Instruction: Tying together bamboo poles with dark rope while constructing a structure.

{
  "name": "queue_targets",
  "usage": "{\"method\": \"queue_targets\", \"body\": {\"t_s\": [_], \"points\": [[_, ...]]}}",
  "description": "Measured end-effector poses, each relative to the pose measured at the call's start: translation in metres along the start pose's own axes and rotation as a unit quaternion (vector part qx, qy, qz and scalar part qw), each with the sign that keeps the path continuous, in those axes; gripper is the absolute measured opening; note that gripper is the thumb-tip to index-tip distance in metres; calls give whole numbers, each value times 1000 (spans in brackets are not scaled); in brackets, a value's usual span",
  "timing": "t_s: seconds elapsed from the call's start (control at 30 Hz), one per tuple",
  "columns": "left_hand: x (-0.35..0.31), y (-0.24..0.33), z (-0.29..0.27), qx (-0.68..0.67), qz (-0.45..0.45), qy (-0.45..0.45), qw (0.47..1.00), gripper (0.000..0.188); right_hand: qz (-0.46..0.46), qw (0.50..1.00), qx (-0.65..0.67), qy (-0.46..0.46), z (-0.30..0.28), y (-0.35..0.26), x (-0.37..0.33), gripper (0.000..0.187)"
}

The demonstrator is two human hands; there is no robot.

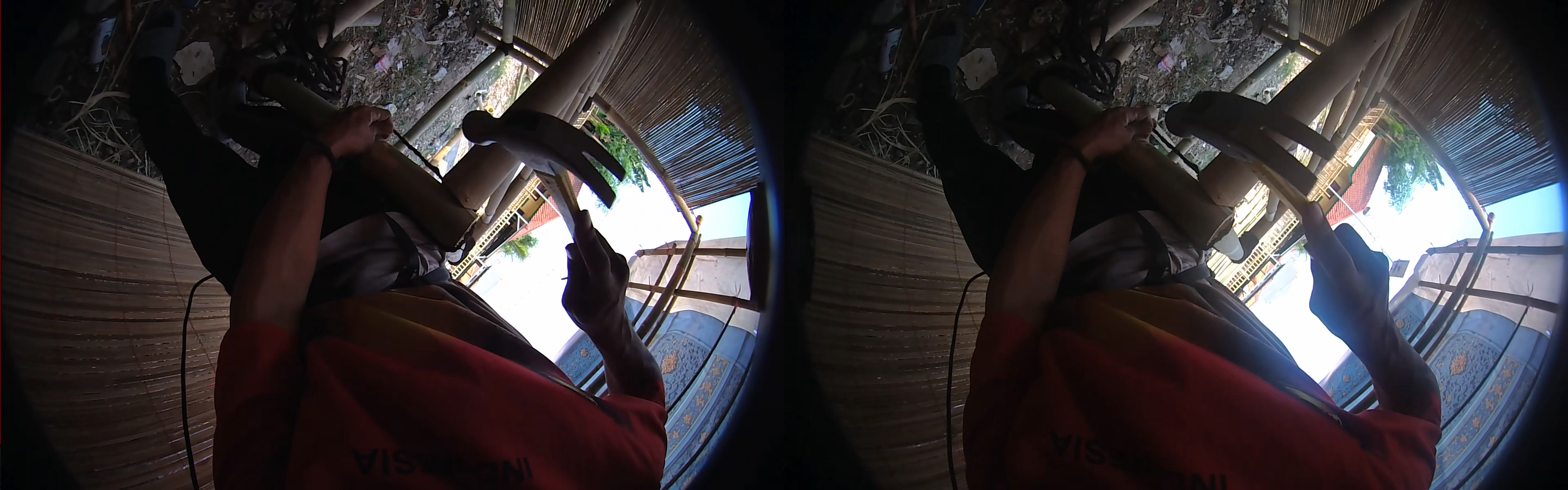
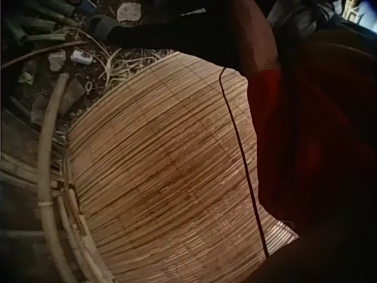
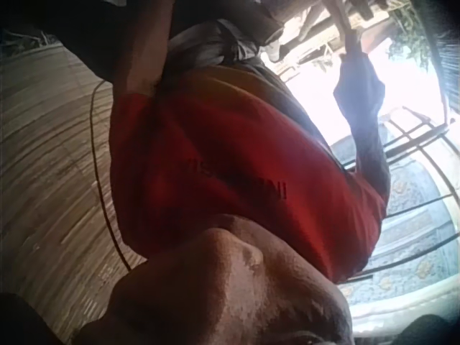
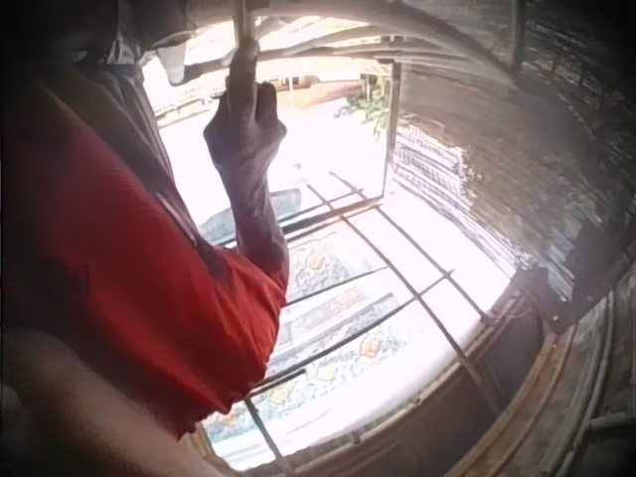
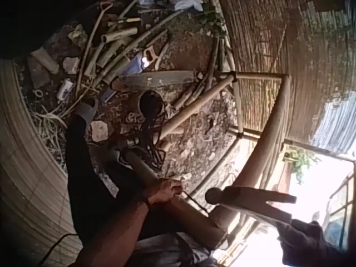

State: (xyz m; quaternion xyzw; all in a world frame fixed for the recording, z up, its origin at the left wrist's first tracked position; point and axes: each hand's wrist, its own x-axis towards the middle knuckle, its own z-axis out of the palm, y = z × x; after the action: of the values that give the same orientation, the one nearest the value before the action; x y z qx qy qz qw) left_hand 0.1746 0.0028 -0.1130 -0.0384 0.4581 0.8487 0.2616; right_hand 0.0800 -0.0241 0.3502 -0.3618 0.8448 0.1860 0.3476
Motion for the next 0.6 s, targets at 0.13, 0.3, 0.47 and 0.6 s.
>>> {"method": "queue_targets", "body": {"t_s": [0.13,0.3,0.47,0.6], "points": [[1,15,-1,0,-42,-27,999,43,99,957,-55,-267,22,18,-14,67],[-3,1,0,7,-11,26,1000,14,10,999,23,22,15,5,-14,75],[1,20,-8,57,-25,-27,998,41,131,971,2,-199,16,16,-22,65],[-3,2,4,28,-37,-26,999,43,5,1000,2,-13,27,10,-33,56]]}}
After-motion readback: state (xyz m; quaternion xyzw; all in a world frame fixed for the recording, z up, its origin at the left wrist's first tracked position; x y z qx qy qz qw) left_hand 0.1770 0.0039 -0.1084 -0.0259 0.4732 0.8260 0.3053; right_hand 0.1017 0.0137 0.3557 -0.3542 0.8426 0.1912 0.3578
